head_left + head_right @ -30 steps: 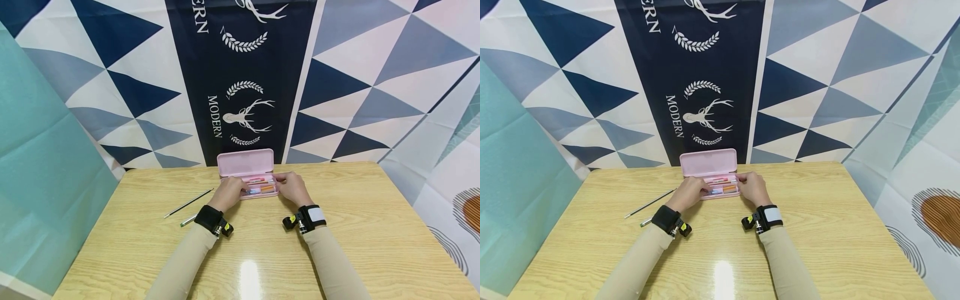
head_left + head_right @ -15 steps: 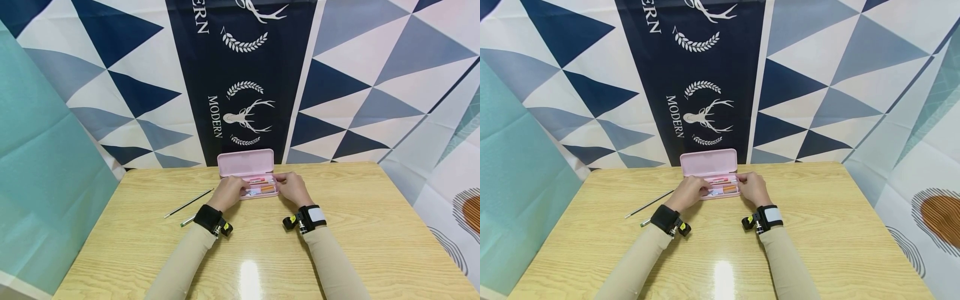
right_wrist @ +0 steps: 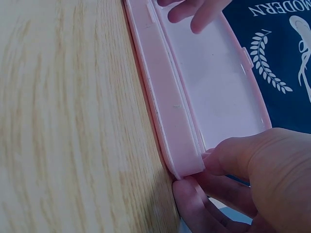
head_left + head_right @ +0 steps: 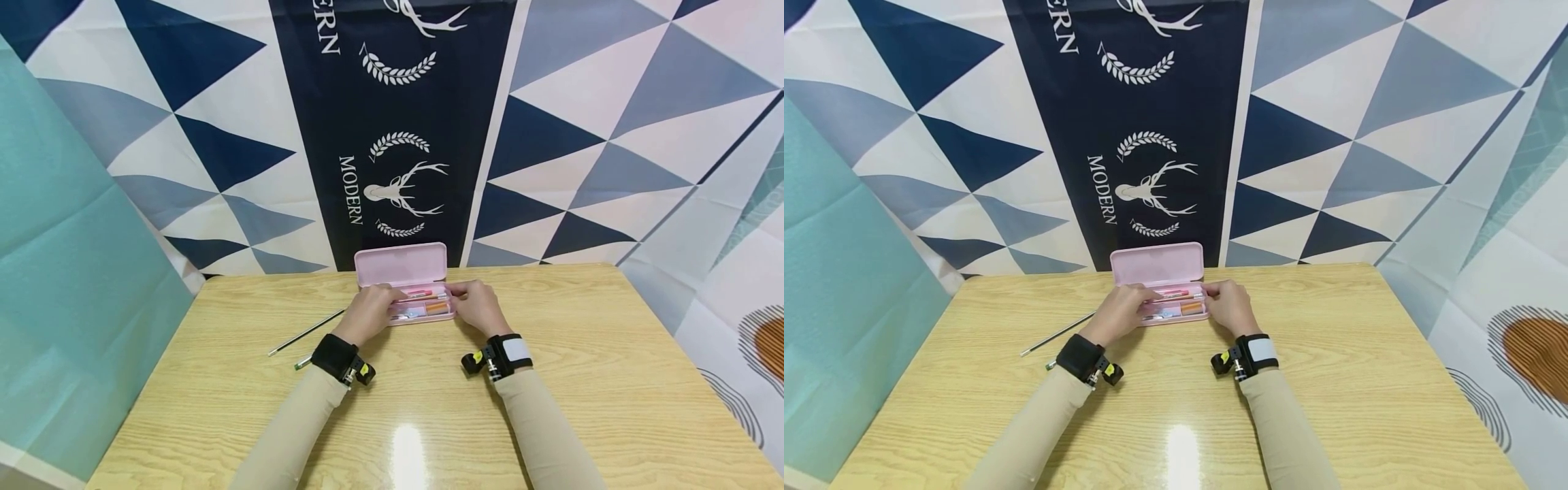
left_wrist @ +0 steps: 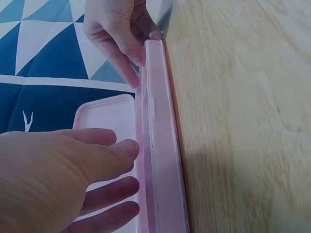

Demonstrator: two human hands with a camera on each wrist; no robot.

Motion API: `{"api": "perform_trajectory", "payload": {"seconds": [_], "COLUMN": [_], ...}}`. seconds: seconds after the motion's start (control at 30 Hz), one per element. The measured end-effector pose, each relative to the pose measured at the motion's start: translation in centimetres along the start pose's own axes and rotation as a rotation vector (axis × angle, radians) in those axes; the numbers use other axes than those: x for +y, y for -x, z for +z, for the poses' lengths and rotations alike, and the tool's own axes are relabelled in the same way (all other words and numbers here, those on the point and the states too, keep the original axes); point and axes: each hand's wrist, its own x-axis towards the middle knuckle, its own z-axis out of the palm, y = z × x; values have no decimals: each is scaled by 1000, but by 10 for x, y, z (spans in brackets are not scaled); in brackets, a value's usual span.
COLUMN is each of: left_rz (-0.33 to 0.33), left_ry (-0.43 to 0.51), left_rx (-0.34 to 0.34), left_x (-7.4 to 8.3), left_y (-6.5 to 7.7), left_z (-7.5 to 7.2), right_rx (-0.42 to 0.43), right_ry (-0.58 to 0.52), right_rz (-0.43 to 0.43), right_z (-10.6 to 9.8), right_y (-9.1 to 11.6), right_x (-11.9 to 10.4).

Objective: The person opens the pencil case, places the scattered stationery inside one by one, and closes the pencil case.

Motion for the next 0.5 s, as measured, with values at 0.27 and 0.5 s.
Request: {"api": "perform_trajectory", "payload": {"seconds": [0.27, 0.5], "left_rz": [6, 23], "left_ry": [-8, -29], "left_rx": [51, 79], "left_x": [-5, -10], "left_y": [8, 19], "left_z": [-6, -9], "right_rx": [-8, -12], "right_ry": [-9, -6], "right_rz": [22, 25], "right_z": [1, 1], "right_y": [-2, -2], "right_x": [-1, 1]}}
